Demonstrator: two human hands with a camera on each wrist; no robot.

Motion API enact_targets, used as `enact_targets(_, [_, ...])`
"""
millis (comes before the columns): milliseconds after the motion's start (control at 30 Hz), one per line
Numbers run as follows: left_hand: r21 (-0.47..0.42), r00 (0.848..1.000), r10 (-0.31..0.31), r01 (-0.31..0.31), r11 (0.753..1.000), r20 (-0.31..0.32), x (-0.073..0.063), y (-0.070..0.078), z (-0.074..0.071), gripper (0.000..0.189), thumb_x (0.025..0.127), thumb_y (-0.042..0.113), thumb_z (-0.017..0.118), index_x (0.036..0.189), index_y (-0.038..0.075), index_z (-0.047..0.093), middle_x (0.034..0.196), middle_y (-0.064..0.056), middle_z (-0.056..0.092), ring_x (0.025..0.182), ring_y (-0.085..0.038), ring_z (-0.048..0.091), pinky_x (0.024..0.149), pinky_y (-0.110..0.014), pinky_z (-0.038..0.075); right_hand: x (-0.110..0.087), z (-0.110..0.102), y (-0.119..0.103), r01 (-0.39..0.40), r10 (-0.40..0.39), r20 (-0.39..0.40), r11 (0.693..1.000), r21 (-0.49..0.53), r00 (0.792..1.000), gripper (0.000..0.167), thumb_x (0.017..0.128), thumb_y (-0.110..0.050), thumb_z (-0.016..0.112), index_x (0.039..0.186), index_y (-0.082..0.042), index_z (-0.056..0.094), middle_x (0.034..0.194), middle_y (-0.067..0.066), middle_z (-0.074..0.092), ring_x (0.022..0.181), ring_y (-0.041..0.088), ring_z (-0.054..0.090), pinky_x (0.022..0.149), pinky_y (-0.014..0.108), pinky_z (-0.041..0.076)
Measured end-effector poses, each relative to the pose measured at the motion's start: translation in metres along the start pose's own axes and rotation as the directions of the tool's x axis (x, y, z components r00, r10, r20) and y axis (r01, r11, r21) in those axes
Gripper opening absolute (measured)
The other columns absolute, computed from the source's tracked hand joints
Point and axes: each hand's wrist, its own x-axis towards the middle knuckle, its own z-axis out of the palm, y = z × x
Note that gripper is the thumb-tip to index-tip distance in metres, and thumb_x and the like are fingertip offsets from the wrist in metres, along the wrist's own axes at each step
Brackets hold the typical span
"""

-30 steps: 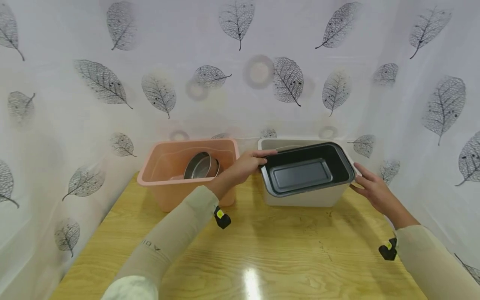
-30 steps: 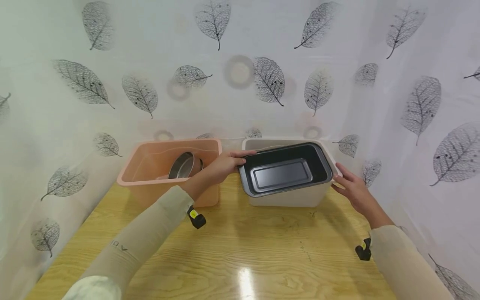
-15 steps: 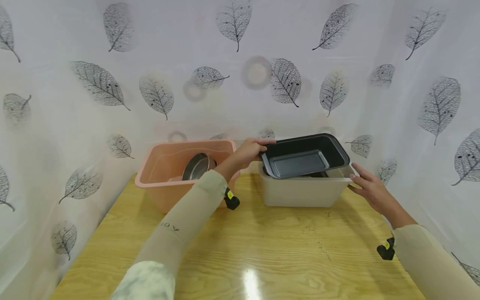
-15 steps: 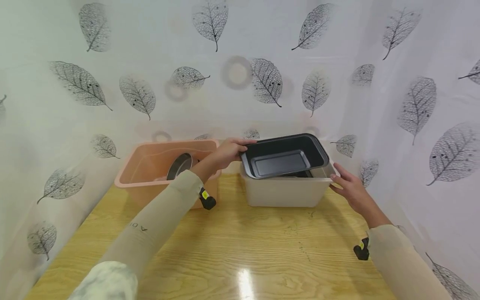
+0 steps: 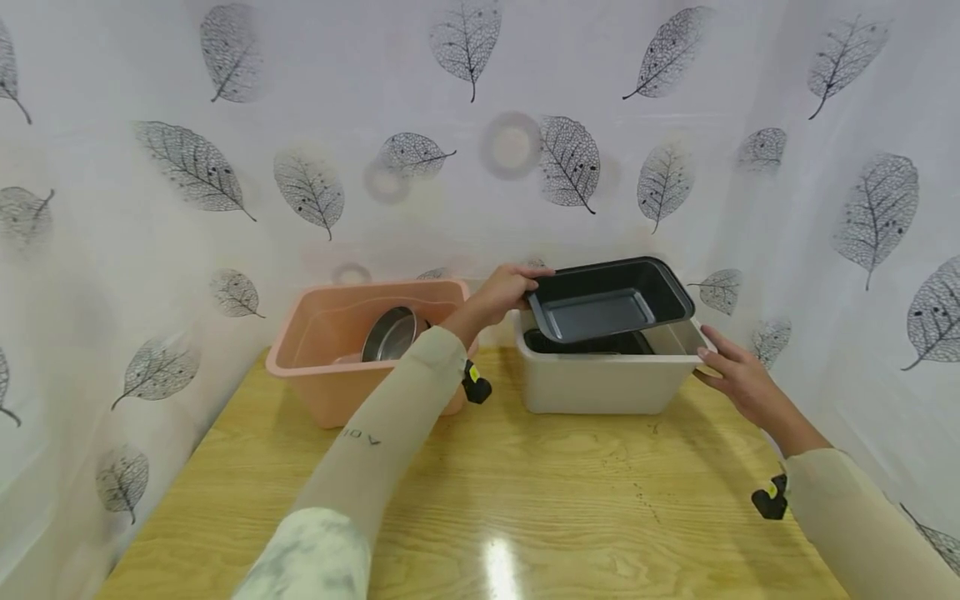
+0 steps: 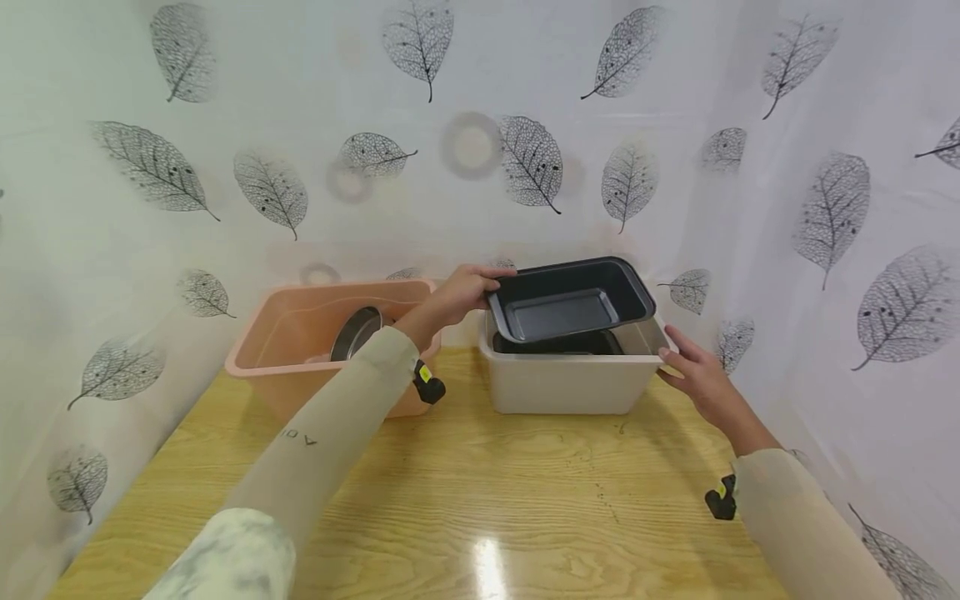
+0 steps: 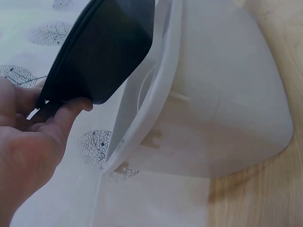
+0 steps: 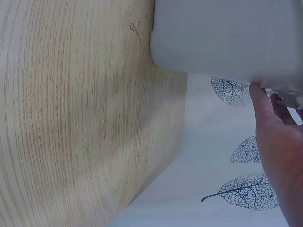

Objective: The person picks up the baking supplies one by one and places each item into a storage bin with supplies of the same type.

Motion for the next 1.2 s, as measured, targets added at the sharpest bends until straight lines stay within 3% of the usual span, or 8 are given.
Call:
enact_targets(267, [-0.014, 1.000, 0.022, -0.022, 1.000, -0.015, 0.008, -0.005, -0.006, 0.044, 0.104, -0.001, 0.042, 0.143, 0.010, 0.058, 0.159, -0.006, 0.041, 0.126, -0.026, 0.059, 0.104, -0.042, 0.051, 0.000, -0.002, 0.001, 0.009, -0.009, 0.013, 1.000, 0.014, 1.000, 0.074, 0.110, -0.023, 0.044, 0.161, -0.011, -0.008, 0.165, 0.015, -0.026, 0.148, 0.052, -0.004, 0.094, 0.015, 0.050])
enact_targets(500, [-0.009, 1.000, -0.010, 0.010, 1.000, 0.002, 0.020, -0.017, -0.003, 0.045, 0.103, -0.003, 0.043, 0.143, 0.009, 0.059, 0.156, -0.011, 0.045, 0.128, -0.030, 0.058, 0.102, -0.041, 0.053, -0.002, -0.004, 0.001, 0.021, -0.022, 0.020, 0.999, 0.030, 1.000, 0.074, 0.110, -0.023, 0.044, 0.162, -0.013, -0.007, 0.165, 0.011, -0.027, 0.148, 0.051, -0.005, 0.094, 0.015, 0.050])
enact_targets(633, [0.049, 1.000, -0.012, 0.011, 0.999, 0.025, 0.024, -0.023, 0.001, 0.046, 0.102, -0.002, 0.043, 0.143, 0.011, 0.059, 0.157, -0.011, 0.044, 0.115, -0.023, 0.061, 0.093, -0.034, 0.055, -0.002, -0.003, 0.002, 0.020, -0.020, 0.018, 1.000, 0.022, 1.000, 0.073, 0.110, -0.022, 0.044, 0.162, -0.013, -0.007, 0.164, 0.015, -0.026, 0.148, 0.052, -0.004, 0.094, 0.015, 0.051])
enact_targets(667, [0.068, 0.999, -0.011, 0.009, 0.998, 0.031, 0.025, -0.025, 0.002, 0.046, 0.102, -0.002, 0.043, 0.143, 0.012, 0.058, 0.158, -0.010, 0.043, 0.106, -0.023, 0.060, 0.089, -0.033, 0.055, -0.003, -0.003, 0.001, 0.018, -0.018, 0.015, 1.000, 0.018, 1.000, 0.073, 0.110, -0.022, 0.044, 0.162, -0.013, -0.006, 0.164, 0.017, -0.025, 0.147, 0.053, -0.003, 0.094, 0.015, 0.051])
enact_targets(767, [0.117, 0.999, -0.003, -0.003, 0.993, 0.050, 0.027, -0.029, 0.006, 0.046, 0.103, -0.001, 0.043, 0.145, 0.013, 0.057, 0.160, -0.008, 0.039, 0.101, -0.019, 0.052, 0.085, -0.031, 0.051, -0.003, -0.003, 0.002, 0.009, -0.009, 0.010, 1.000, 0.010, 1.000, 0.073, 0.109, -0.023, 0.044, 0.162, -0.014, -0.006, 0.164, 0.020, -0.024, 0.148, 0.053, -0.002, 0.094, 0.016, 0.051])
enact_targets(1000, [0.158, 0.997, 0.008, -0.020, 0.987, 0.078, 0.031, -0.034, 0.013, 0.046, 0.103, -0.002, 0.043, 0.146, 0.009, 0.054, 0.162, -0.009, 0.036, 0.103, -0.021, 0.043, 0.101, -0.047, 0.045, -0.002, -0.002, 0.002, -0.005, 0.005, 0.011, 1.000, 0.002, 1.000, 0.072, 0.110, -0.022, 0.044, 0.162, -0.015, -0.006, 0.166, 0.016, -0.023, 0.149, 0.051, 0.000, 0.094, 0.016, 0.051])
enact_targets(1100, [0.184, 0.997, 0.011, -0.025, 0.983, 0.072, 0.032, -0.035, 0.014, 0.045, 0.104, -0.001, 0.043, 0.145, 0.010, 0.056, 0.160, -0.009, 0.040, 0.091, -0.019, 0.042, 0.094, -0.041, 0.047, -0.002, -0.003, 0.001, -0.001, 0.001, 0.008, 1.000, 0.006, 1.000, 0.072, 0.110, -0.021, 0.044, 0.162, -0.013, -0.006, 0.166, 0.017, -0.022, 0.148, 0.051, 0.000, 0.096, 0.018, 0.050])
enact_targets(1200, [0.256, 0.997, 0.035, -0.052, 0.965, 0.070, 0.034, -0.035, 0.015, 0.044, 0.103, 0.001, 0.044, 0.144, 0.011, 0.058, 0.152, -0.010, 0.048, 0.071, -0.015, 0.035, 0.075, -0.030, 0.044, -0.002, -0.003, 0.000, -0.003, 0.003, 0.002, 1.000, 0.003, 1.000, 0.073, 0.109, -0.022, 0.044, 0.162, -0.012, -0.005, 0.166, 0.020, -0.019, 0.148, 0.052, 0.002, 0.096, 0.018, 0.050])
